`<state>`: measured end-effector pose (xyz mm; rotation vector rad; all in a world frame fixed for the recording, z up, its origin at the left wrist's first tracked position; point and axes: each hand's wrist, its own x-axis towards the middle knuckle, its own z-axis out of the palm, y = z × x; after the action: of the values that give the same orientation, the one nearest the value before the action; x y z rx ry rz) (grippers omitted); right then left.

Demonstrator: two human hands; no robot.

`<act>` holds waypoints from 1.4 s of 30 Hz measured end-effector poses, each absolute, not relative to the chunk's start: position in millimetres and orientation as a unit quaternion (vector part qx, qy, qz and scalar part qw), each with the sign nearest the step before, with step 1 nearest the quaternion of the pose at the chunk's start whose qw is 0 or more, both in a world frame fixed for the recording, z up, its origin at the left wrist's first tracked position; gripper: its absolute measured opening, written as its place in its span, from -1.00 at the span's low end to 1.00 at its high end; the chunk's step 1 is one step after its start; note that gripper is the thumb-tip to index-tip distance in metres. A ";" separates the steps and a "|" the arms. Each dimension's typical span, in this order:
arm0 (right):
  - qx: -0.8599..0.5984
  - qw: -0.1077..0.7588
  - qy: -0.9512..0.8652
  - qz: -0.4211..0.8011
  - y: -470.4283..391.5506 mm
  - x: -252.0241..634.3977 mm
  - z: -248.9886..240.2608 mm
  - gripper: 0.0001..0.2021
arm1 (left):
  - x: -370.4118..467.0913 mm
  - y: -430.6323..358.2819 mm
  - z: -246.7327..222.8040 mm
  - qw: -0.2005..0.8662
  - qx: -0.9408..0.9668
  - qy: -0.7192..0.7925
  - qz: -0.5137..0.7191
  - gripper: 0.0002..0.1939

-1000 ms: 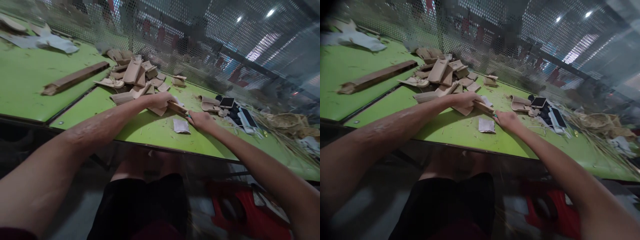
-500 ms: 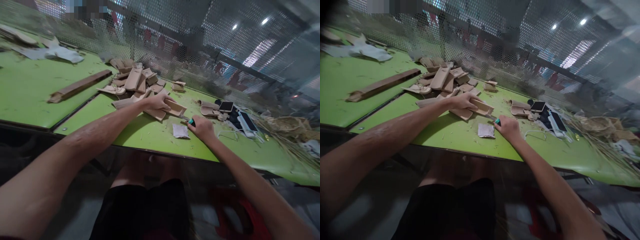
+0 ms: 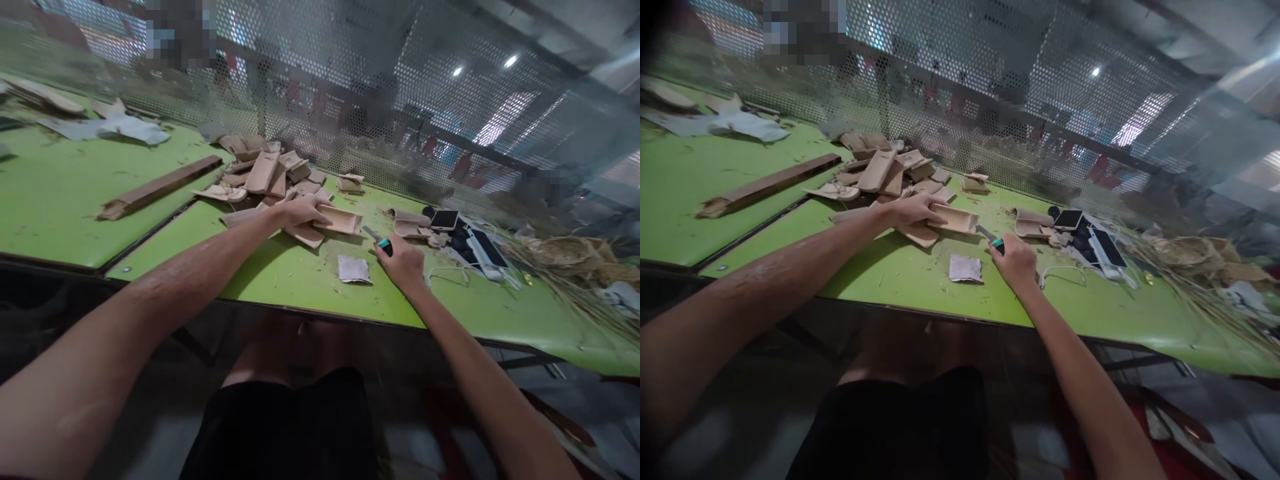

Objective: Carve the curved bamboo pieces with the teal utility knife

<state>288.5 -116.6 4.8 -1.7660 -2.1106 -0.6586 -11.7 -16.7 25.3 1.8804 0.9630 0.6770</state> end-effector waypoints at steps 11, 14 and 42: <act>-0.635 0.142 -0.733 -0.200 -115.6 288.8 5.1 -0.68 | -9.8 -22.1 31.5 0.446 0.769 0.395 0.232 -0.35; -0.634 0.139 -0.736 -0.193 -116.5 288.9 6.2 -0.67 | -9.5 -20.2 31.9 0.408 0.794 0.391 0.225 -0.39; -0.635 0.282 -0.690 -0.202 -107.8 308.9 6.7 -0.62 | -5.4 -3.8 10.8 0.339 0.775 0.396 0.357 -0.69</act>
<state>308.9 -107.8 6.7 -1.6997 -1.8487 -0.5423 -5.4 -3.8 10.8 2.0172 1.0321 0.9305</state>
